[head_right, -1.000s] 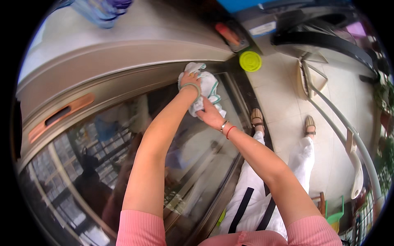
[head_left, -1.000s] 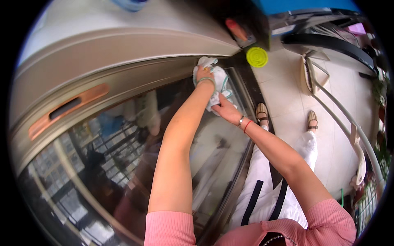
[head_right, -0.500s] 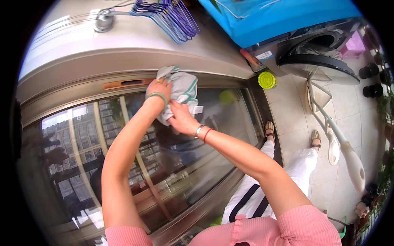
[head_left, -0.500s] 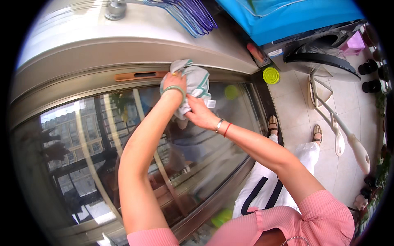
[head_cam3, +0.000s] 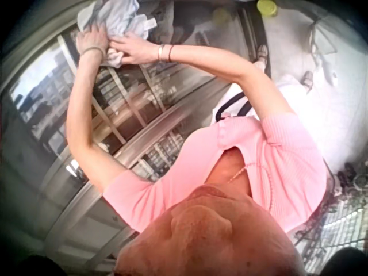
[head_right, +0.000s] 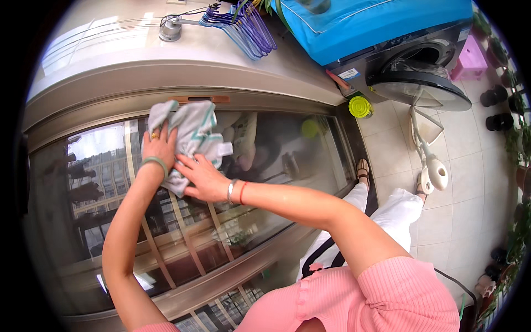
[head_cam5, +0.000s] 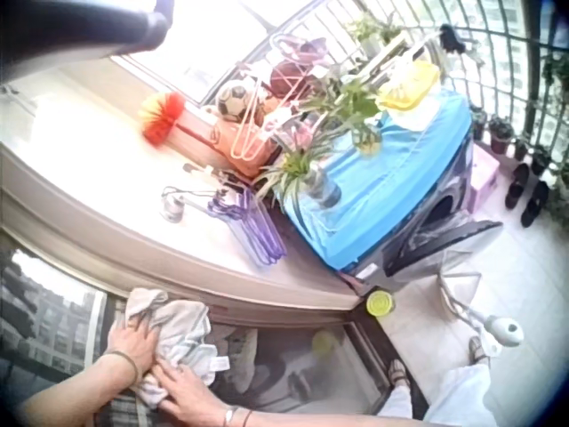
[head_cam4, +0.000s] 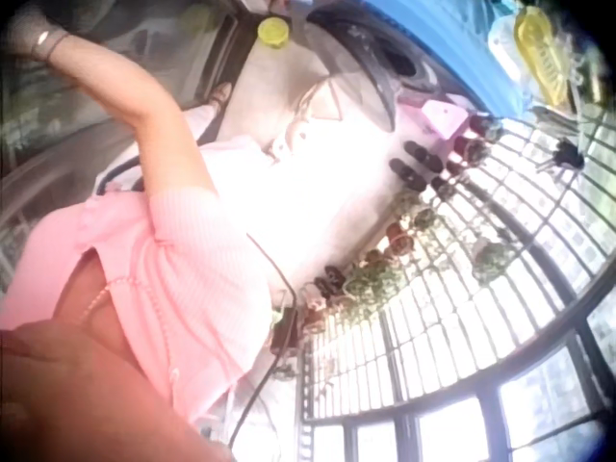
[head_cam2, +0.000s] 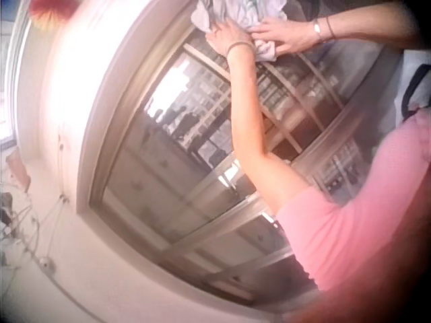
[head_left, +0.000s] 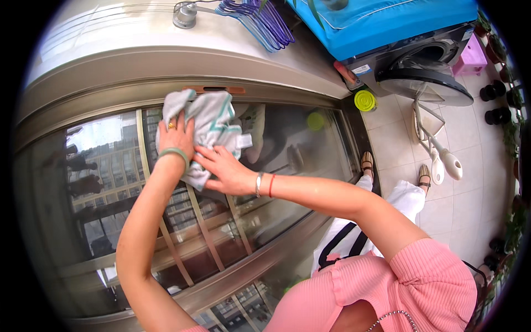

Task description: The person wipes a large glass sliding door with a cloth, moving systematically across the surface. They then dip the cloth into a green bucket of water to rinse it.

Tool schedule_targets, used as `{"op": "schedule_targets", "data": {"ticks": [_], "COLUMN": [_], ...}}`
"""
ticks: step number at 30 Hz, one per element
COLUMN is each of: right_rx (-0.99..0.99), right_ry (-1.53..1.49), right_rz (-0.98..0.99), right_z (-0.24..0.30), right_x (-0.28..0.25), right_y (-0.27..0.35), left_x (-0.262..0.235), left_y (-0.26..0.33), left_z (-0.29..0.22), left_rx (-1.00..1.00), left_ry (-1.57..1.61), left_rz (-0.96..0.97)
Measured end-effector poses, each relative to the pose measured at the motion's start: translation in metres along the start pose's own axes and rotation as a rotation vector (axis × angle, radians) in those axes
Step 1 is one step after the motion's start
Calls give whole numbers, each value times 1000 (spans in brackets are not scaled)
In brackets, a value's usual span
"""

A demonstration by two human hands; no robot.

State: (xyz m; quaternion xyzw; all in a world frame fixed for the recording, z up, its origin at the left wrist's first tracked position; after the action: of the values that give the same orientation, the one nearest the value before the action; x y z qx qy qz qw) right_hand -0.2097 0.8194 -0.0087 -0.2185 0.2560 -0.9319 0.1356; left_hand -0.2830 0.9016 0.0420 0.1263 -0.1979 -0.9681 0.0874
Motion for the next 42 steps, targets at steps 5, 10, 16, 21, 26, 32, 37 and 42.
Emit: {"op": "schedule_targets", "data": {"ticks": [5, 10, 16, 21, 26, 32, 37, 42], "right_rx": [28, 48, 40, -100, -245, -281, -233, -120], "right_ry": [-75, -171, -184, -232, -148, -30, 85, 112], "right_rz": [113, 236, 411, 430, 373, 250, 30, -107], "right_z": [28, 59, 67, 90, 86, 50, -15, -46], "right_x": [3, 4, 15, 19, 35, 25, -3, -14], "right_y": [89, 161, 201, 213, 161, 91, -4, -50], "left_x": [17, 20, 23, -19, -19, -6, -6, -8], "left_y": [73, 150, 214, 267, 252, 172, 55, -13], "left_z": [-76, -140, -176, -158, -106, -72, -26, 6], "left_rx": [143, 199, 25, -223, -322, -339, -299, -294], "left_ry": [6, 203, 327, 530, 500, 481, 277, 234], "left_rz": [145, 211, 122, -44, -181, -198, -298, -300]}}
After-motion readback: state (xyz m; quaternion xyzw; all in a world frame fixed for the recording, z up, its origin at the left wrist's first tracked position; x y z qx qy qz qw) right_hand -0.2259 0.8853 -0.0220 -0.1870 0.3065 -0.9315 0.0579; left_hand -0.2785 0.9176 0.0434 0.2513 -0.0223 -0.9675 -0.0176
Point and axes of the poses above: each hand's wrist, its own y-axis away from the middle knuckle, its own x-axis out of the palm, z = x × y, the point moved 10 cm from there along -y, towards the middle knuckle, and after that the axes turned 9 degrees about -z, right-handed, at the moved point
